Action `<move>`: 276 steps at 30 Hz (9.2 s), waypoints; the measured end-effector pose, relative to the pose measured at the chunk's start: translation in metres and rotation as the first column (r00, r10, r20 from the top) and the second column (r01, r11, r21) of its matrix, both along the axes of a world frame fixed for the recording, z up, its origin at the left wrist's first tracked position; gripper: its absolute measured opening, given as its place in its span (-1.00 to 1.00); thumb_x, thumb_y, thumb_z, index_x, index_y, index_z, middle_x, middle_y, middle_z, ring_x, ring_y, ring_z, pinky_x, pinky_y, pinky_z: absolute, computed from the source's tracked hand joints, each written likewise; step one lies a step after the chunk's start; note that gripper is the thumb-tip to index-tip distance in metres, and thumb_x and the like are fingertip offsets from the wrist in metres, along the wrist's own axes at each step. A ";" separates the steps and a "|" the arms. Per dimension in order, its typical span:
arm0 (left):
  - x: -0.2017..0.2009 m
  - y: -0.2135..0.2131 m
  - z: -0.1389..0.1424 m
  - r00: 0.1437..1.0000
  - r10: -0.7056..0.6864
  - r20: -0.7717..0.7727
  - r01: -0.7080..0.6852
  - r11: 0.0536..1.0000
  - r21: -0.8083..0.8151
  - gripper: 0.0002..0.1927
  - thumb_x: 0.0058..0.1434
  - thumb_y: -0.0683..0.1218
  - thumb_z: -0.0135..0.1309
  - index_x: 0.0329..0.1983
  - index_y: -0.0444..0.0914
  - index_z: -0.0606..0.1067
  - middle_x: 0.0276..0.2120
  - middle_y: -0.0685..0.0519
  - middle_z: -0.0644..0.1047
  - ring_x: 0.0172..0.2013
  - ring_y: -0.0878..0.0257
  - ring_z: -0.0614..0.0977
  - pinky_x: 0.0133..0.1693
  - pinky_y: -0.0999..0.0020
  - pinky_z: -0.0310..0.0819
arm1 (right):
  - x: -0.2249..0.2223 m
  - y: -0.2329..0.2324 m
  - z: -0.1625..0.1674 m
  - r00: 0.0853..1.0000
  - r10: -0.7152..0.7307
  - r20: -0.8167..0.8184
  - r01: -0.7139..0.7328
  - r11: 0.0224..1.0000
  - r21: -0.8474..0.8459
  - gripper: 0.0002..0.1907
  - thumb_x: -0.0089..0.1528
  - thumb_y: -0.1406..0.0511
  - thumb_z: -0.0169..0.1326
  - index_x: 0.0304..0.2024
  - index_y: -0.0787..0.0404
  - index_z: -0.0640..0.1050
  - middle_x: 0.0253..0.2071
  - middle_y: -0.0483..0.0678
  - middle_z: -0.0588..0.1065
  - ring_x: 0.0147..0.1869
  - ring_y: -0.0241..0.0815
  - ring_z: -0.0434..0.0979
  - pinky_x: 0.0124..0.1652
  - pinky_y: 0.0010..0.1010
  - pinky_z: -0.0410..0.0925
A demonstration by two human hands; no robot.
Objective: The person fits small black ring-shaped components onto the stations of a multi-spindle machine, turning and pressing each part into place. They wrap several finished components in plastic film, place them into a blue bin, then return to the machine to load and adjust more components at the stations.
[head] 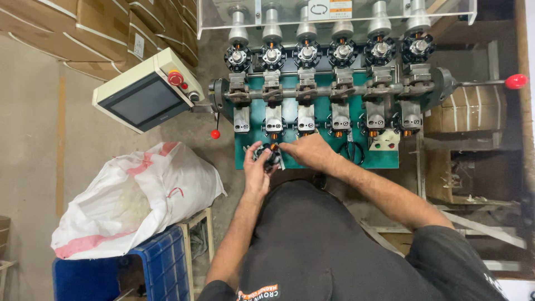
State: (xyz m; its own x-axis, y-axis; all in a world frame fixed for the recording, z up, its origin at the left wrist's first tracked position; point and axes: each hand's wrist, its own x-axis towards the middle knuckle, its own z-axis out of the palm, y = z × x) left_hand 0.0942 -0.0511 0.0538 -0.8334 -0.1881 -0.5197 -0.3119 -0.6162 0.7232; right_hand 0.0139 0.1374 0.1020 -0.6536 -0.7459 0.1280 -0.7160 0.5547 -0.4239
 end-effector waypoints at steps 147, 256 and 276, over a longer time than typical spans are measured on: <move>-0.012 -0.030 -0.021 0.997 -0.070 0.033 0.077 0.964 -0.255 -0.74 0.30 -0.10 0.16 0.01 -0.28 0.53 -0.23 0.10 0.61 -0.35 0.37 0.63 -0.50 0.41 0.62 | 0.075 -0.028 -0.080 0.697 -0.276 0.662 0.620 0.696 -0.362 -0.94 0.27 0.36 0.21 -0.26 0.23 0.66 -0.51 -0.08 0.46 -0.50 -0.34 0.36 -0.47 -0.43 0.23; -0.007 -0.054 0.025 0.525 -0.829 -0.194 0.849 0.493 0.190 -0.30 0.23 -0.16 0.25 0.42 -0.22 0.28 -0.04 0.06 0.52 -0.08 0.33 0.56 -0.08 0.37 0.50 | 0.066 0.003 0.022 0.929 -0.017 0.370 0.201 0.863 -0.464 -0.77 0.08 0.30 0.37 -0.33 0.24 0.59 -0.48 -0.02 0.47 -0.46 -0.18 0.51 -0.44 -0.39 0.34; -0.079 -0.019 -0.077 0.810 -0.503 0.301 0.580 0.615 -0.534 -0.53 0.32 0.16 -0.01 0.06 -0.27 0.58 -0.20 -0.16 0.62 -0.22 0.03 0.60 -0.20 0.13 0.47 | 0.012 -0.039 -0.120 0.342 -0.470 0.814 0.885 0.451 -0.112 -0.57 0.32 0.14 -0.05 0.05 0.29 0.60 -0.12 0.04 0.68 -0.28 -0.20 0.72 -0.51 -0.48 0.49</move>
